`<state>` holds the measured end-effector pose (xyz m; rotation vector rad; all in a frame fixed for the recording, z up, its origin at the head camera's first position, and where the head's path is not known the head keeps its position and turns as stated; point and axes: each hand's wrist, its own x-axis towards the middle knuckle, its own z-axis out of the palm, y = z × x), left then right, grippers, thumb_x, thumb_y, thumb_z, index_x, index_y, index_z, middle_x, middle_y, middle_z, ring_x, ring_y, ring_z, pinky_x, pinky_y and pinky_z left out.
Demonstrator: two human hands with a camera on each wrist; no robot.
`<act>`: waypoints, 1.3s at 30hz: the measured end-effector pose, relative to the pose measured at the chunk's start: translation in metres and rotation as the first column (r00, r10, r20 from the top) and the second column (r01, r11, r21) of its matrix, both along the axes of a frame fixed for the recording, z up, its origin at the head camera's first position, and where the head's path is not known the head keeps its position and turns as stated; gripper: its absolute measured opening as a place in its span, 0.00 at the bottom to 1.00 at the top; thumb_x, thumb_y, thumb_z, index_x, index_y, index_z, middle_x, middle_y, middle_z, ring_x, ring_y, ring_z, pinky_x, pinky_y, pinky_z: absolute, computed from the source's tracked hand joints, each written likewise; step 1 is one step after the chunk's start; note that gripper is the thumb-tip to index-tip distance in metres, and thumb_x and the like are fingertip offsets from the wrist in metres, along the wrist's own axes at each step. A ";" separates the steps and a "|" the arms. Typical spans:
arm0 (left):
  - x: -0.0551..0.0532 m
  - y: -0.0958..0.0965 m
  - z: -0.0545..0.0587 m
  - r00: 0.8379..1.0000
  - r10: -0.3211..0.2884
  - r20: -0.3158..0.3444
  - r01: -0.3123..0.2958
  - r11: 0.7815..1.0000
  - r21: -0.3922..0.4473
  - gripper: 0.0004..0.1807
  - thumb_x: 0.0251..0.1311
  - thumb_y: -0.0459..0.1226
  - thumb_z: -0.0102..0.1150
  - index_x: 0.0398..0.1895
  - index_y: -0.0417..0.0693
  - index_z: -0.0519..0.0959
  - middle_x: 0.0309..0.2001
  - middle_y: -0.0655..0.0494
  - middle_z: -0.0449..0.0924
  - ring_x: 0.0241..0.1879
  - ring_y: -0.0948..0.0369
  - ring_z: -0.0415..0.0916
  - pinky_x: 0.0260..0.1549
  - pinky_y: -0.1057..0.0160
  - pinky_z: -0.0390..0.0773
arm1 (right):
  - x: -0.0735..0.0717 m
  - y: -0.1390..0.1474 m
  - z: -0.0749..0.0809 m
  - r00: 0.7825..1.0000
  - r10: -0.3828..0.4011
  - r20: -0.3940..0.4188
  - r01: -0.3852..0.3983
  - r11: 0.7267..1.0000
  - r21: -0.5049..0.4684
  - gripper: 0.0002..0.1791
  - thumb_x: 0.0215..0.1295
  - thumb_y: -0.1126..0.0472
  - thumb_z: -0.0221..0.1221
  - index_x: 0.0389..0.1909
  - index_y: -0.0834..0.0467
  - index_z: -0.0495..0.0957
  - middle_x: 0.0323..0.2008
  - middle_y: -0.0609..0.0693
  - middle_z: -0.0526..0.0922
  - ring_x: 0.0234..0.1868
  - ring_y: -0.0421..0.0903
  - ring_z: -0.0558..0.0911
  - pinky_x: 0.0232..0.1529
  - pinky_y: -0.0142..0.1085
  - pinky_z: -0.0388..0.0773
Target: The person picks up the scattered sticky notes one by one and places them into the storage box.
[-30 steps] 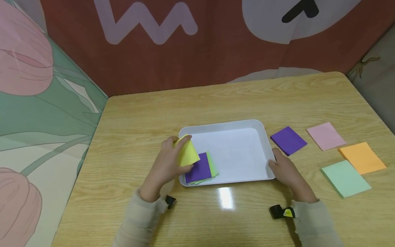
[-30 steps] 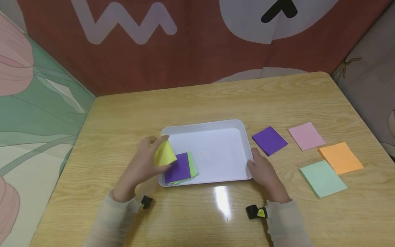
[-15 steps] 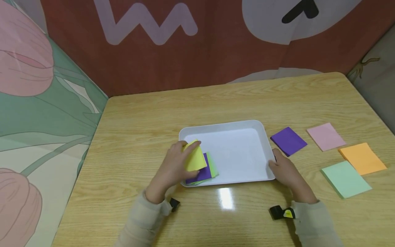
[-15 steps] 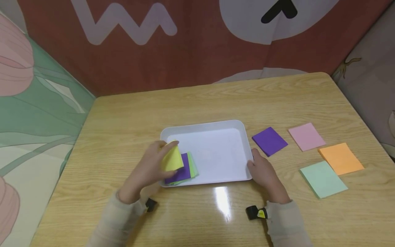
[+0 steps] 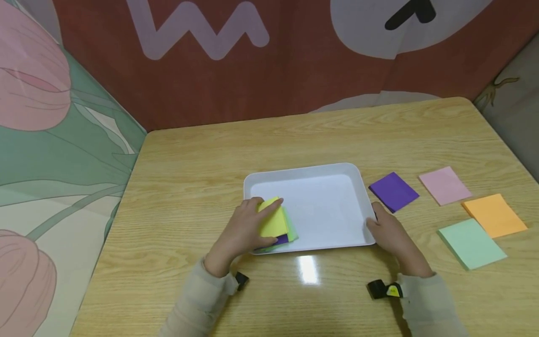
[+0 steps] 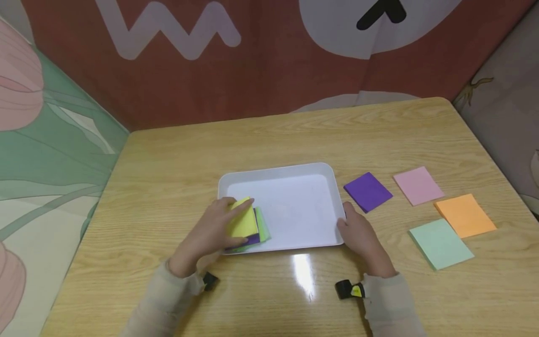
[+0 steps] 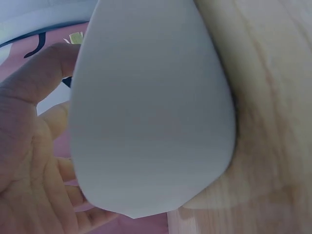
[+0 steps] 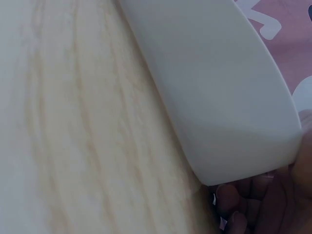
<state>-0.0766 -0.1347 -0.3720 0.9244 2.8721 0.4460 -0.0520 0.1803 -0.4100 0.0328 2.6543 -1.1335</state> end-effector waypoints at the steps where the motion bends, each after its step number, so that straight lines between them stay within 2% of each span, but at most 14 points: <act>1: 0.000 0.000 0.000 1.000 0.004 0.008 -0.004 1.000 -0.003 0.45 0.37 0.51 0.65 0.63 0.59 0.57 0.49 0.46 0.62 0.44 0.54 0.60 0.39 0.57 0.63 | 0.000 0.000 0.000 1.000 0.000 0.001 0.000 1.000 -0.001 0.12 0.61 0.68 0.40 0.44 0.70 0.57 0.43 0.72 0.68 0.36 0.57 0.70 0.34 0.48 0.68; 6: -0.001 0.000 -0.001 0.999 0.029 0.031 -0.028 0.999 -0.023 0.49 0.35 0.52 0.66 0.64 0.55 0.54 0.48 0.45 0.63 0.46 0.52 0.60 0.42 0.56 0.63 | 0.000 0.000 0.000 1.000 0.001 0.002 -0.001 1.000 -0.001 0.12 0.61 0.68 0.39 0.44 0.70 0.57 0.43 0.72 0.68 0.37 0.57 0.70 0.34 0.48 0.69; 12: -0.002 0.001 -0.002 0.998 0.028 0.051 -0.024 0.996 -0.080 0.51 0.33 0.53 0.66 0.63 0.47 0.55 0.45 0.48 0.65 0.41 0.54 0.62 0.40 0.58 0.63 | 0.000 0.000 0.000 1.000 -0.001 0.007 0.001 1.000 -0.002 0.13 0.61 0.67 0.39 0.45 0.70 0.57 0.44 0.73 0.67 0.38 0.58 0.70 0.35 0.49 0.68; 18: -0.001 0.003 -0.004 0.997 0.029 0.070 -0.022 0.995 -0.095 0.50 0.32 0.52 0.66 0.63 0.48 0.57 0.45 0.49 0.66 0.41 0.54 0.62 0.40 0.57 0.62 | -0.001 0.000 -0.001 1.000 -0.001 0.009 0.001 1.000 -0.004 0.14 0.61 0.67 0.39 0.46 0.70 0.57 0.44 0.73 0.67 0.38 0.58 0.70 0.35 0.49 0.68; 27: 0.000 0.003 -0.006 0.999 0.003 0.046 0.003 0.993 -0.119 0.47 0.32 0.51 0.65 0.61 0.48 0.59 0.44 0.48 0.66 0.44 0.52 0.62 0.44 0.55 0.59 | -0.001 0.001 -0.001 1.000 -0.003 0.003 0.003 1.000 -0.003 0.13 0.61 0.67 0.39 0.45 0.70 0.57 0.44 0.72 0.68 0.38 0.58 0.70 0.34 0.49 0.69; 39: 0.001 0.002 -0.011 0.998 -0.018 0.057 0.025 0.992 -0.121 0.45 0.33 0.54 0.65 0.58 0.47 0.64 0.45 0.48 0.65 0.46 0.50 0.61 0.46 0.52 0.56 | 0.000 -0.001 0.002 0.999 -0.015 0.028 0.015 1.000 -0.006 0.16 0.60 0.67 0.38 0.48 0.71 0.56 0.46 0.73 0.66 0.41 0.60 0.70 0.38 0.51 0.68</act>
